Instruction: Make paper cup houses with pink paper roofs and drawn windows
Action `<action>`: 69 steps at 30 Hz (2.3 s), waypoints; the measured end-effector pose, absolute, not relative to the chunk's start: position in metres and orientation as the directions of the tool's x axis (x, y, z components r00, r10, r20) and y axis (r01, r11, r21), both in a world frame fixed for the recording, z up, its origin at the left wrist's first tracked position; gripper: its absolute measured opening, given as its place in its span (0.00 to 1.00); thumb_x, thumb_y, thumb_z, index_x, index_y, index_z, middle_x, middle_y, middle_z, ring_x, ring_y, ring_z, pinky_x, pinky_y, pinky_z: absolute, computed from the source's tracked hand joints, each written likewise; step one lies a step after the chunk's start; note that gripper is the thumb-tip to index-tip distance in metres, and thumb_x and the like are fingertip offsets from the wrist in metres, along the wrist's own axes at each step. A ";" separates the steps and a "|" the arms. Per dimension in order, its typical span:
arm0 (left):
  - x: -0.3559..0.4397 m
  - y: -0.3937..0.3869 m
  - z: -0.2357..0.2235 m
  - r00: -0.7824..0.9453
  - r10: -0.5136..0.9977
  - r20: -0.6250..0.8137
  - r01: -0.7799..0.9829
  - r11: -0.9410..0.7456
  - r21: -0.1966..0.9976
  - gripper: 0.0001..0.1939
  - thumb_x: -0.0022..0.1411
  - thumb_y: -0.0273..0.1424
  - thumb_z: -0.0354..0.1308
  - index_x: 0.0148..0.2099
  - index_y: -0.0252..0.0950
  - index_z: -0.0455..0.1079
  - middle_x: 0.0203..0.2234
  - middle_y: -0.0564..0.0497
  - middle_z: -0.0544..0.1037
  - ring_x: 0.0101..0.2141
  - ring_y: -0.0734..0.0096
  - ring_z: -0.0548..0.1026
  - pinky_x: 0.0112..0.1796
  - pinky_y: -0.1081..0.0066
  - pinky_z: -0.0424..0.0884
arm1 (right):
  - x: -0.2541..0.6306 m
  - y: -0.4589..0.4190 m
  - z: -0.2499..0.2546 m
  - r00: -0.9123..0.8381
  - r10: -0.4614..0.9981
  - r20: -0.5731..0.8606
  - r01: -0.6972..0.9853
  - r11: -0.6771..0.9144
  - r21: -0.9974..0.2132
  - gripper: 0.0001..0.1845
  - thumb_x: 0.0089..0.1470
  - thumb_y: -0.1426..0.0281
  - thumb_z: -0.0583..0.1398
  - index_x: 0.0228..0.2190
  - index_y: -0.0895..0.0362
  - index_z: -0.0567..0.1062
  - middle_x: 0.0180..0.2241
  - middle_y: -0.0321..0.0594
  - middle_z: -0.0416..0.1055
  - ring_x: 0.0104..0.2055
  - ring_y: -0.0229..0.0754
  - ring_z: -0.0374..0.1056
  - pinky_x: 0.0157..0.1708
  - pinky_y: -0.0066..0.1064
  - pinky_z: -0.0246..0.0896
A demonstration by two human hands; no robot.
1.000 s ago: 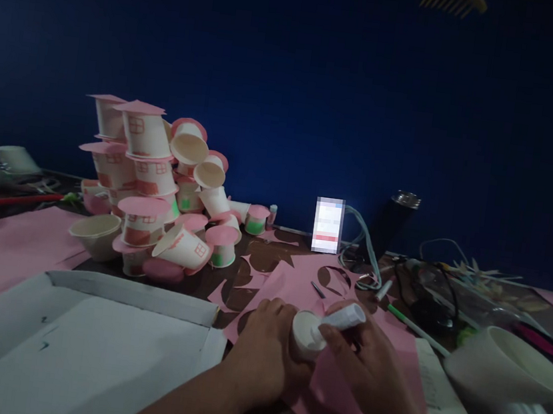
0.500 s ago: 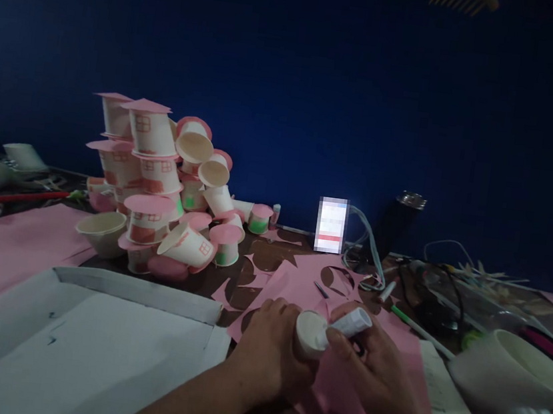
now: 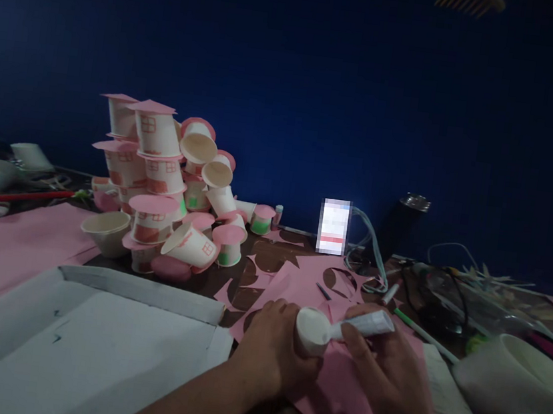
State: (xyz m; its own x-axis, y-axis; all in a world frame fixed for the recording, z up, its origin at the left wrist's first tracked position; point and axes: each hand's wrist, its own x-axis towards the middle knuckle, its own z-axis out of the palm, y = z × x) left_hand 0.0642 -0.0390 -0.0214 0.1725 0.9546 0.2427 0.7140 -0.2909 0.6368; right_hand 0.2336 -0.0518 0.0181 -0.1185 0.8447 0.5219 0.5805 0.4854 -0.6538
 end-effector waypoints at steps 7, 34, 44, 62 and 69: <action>0.061 -0.039 -0.016 0.158 0.960 0.231 0.679 -0.276 0.680 0.18 0.50 0.43 0.60 0.41 0.40 0.69 0.37 0.47 0.75 0.39 0.58 0.72 0.41 0.61 0.68 | 0.227 -0.051 0.009 -0.092 0.878 0.470 0.504 0.448 -0.738 0.07 0.58 0.62 0.58 0.35 0.53 0.68 0.31 0.36 0.70 0.30 0.40 0.66 0.29 0.28 0.63; 0.057 -0.039 -0.012 0.171 0.981 0.096 0.574 -0.178 0.800 0.35 0.34 0.43 0.73 0.47 0.44 0.68 0.41 0.51 0.70 0.36 0.64 0.72 0.38 0.66 0.69 | 0.223 -0.048 0.006 -0.023 0.868 0.496 0.498 0.440 -0.748 0.09 0.58 0.62 0.57 0.33 0.55 0.69 0.27 0.35 0.70 0.27 0.39 0.66 0.28 0.27 0.64; 0.052 -0.035 -0.007 0.195 0.974 0.113 0.523 -0.201 0.828 0.25 0.39 0.42 0.71 0.42 0.43 0.72 0.36 0.54 0.70 0.34 0.67 0.71 0.37 0.68 0.67 | 0.223 -0.049 0.009 0.022 0.897 0.442 0.467 0.382 -0.798 0.11 0.55 0.60 0.60 0.31 0.55 0.70 0.26 0.35 0.71 0.26 0.40 0.68 0.27 0.28 0.65; 0.057 -0.033 -0.005 0.164 0.980 0.112 0.608 -0.190 0.771 0.24 0.40 0.41 0.70 0.40 0.41 0.70 0.36 0.53 0.70 0.34 0.65 0.71 0.37 0.66 0.67 | 0.224 -0.050 0.001 0.026 0.905 0.425 0.418 0.377 -0.826 0.10 0.53 0.61 0.62 0.34 0.55 0.73 0.29 0.37 0.73 0.28 0.40 0.69 0.27 0.28 0.66; 0.059 -0.033 -0.005 0.150 0.979 0.136 0.612 -0.200 0.765 0.22 0.42 0.41 0.69 0.40 0.42 0.70 0.36 0.53 0.70 0.34 0.66 0.71 0.36 0.67 0.66 | 0.229 -0.048 -0.001 0.004 0.893 0.450 0.408 0.410 -0.816 0.08 0.55 0.63 0.60 0.34 0.53 0.71 0.29 0.36 0.72 0.30 0.40 0.69 0.26 0.26 0.65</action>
